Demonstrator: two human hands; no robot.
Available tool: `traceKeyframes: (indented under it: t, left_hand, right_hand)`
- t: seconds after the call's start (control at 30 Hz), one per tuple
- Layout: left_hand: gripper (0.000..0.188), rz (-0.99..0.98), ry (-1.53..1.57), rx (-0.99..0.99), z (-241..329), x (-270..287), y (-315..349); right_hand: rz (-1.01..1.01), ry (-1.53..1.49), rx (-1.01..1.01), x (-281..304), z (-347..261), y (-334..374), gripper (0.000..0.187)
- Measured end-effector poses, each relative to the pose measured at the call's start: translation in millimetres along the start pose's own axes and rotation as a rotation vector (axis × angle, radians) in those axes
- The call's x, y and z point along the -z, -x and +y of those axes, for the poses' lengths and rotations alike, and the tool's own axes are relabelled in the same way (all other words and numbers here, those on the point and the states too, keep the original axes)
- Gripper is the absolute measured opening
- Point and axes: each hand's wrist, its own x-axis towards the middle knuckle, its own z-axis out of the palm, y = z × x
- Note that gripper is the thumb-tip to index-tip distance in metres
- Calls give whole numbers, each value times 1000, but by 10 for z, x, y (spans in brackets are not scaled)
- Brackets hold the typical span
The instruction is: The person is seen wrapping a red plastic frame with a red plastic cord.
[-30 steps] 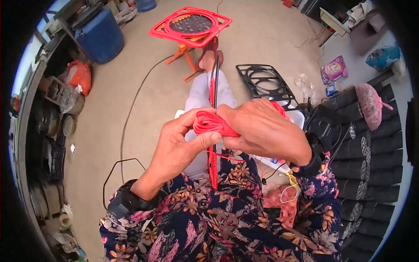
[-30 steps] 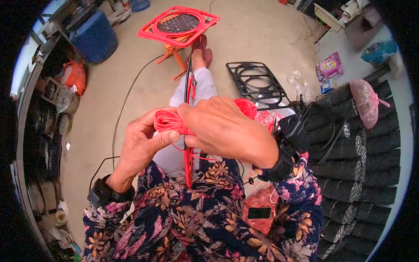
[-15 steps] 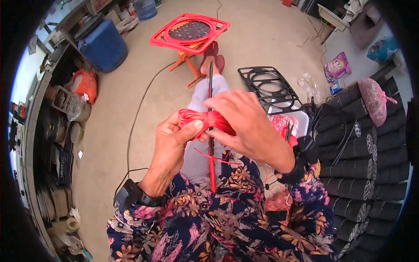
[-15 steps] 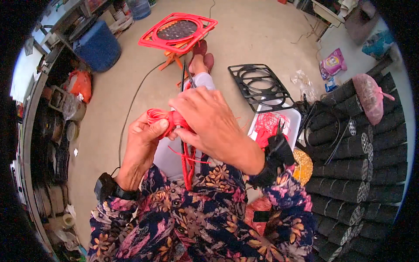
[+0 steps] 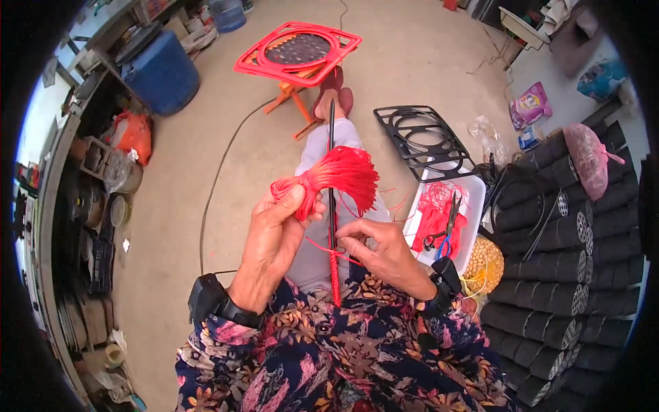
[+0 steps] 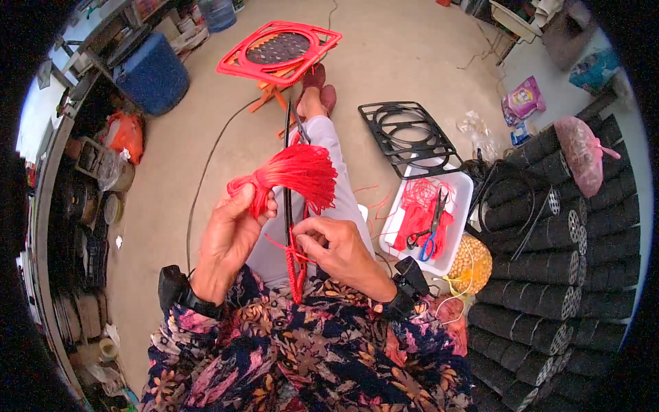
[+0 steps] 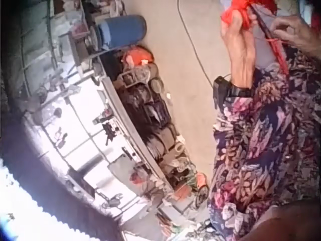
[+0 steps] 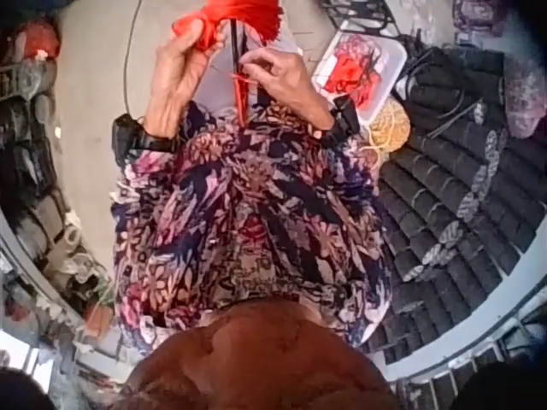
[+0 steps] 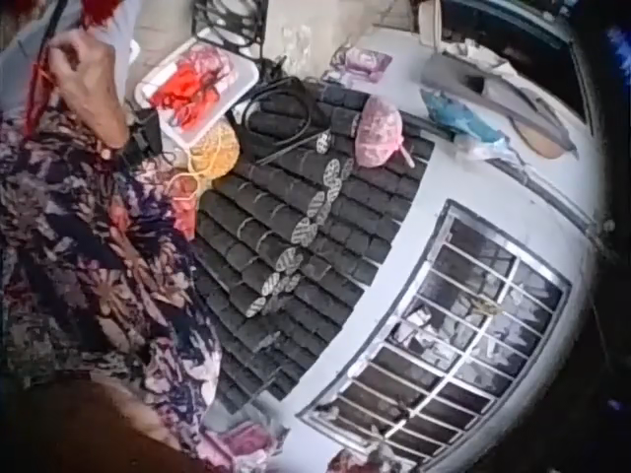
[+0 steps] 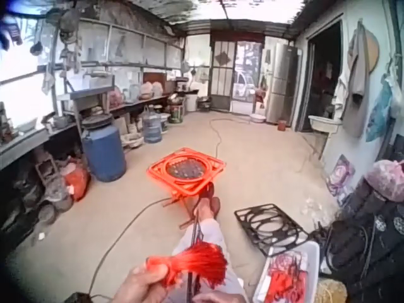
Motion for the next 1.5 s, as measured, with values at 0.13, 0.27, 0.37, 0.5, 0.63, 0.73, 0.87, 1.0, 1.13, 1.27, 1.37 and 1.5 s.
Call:
traceKeyframes:
  t: [0.13, 0.27, 0.37, 0.5, 0.63, 0.73, 0.87, 1.0, 1.13, 1.27, 1.37, 1.5]
  left_hand:
    - [21, 30, 29, 20, -72, 94, 70]
    - [20, 26, 88, 18, -148, 154, 152]
    - [23, -1, 166, 15, -161, 214, 217]
    - [27, -100, 219, 46, -92, 260, 206]
    - [33, -105, 527, -7, 46, 351, 266]
    - [32, 87, 612, -165, 182, 332, 241]
    - [32, 150, 587, -133, -85, 673, 257]
    - [33, 296, 466, 28, -273, 672, 369]
    - [28, 430, 24, 57, -193, 639, 475]
    - [32, 416, -430, 45, -21, 496, 527]
    - [35, 372, -649, -106, -27, 288, 528]
    - [31, 95, -909, -13, -115, 295, 439]
  right_hand:
    - [-101, -68, -99, -89, 75, 10, 13]
    - [-109, -321, -249, -185, 73, 26, 17]
    - [-117, -455, -312, -211, 76, 30, 20]
    - [-113, -501, -332, -246, 176, 29, 22]
    - [-117, -578, -370, -276, 200, 62, 23]
    - [-93, -568, -380, -277, 159, 59, 24]
    - [-116, -500, -369, -260, 100, 11, 24]
    - [-105, -452, -382, -291, 54, 15, 25]
    - [-87, -375, -307, -267, 113, 31, 25]
    - [-98, -372, -298, -268, 160, 34, 25]
    - [-82, -406, -287, -295, 178, 54, 26]
    - [-76, -402, -223, -309, 151, 64, 30]
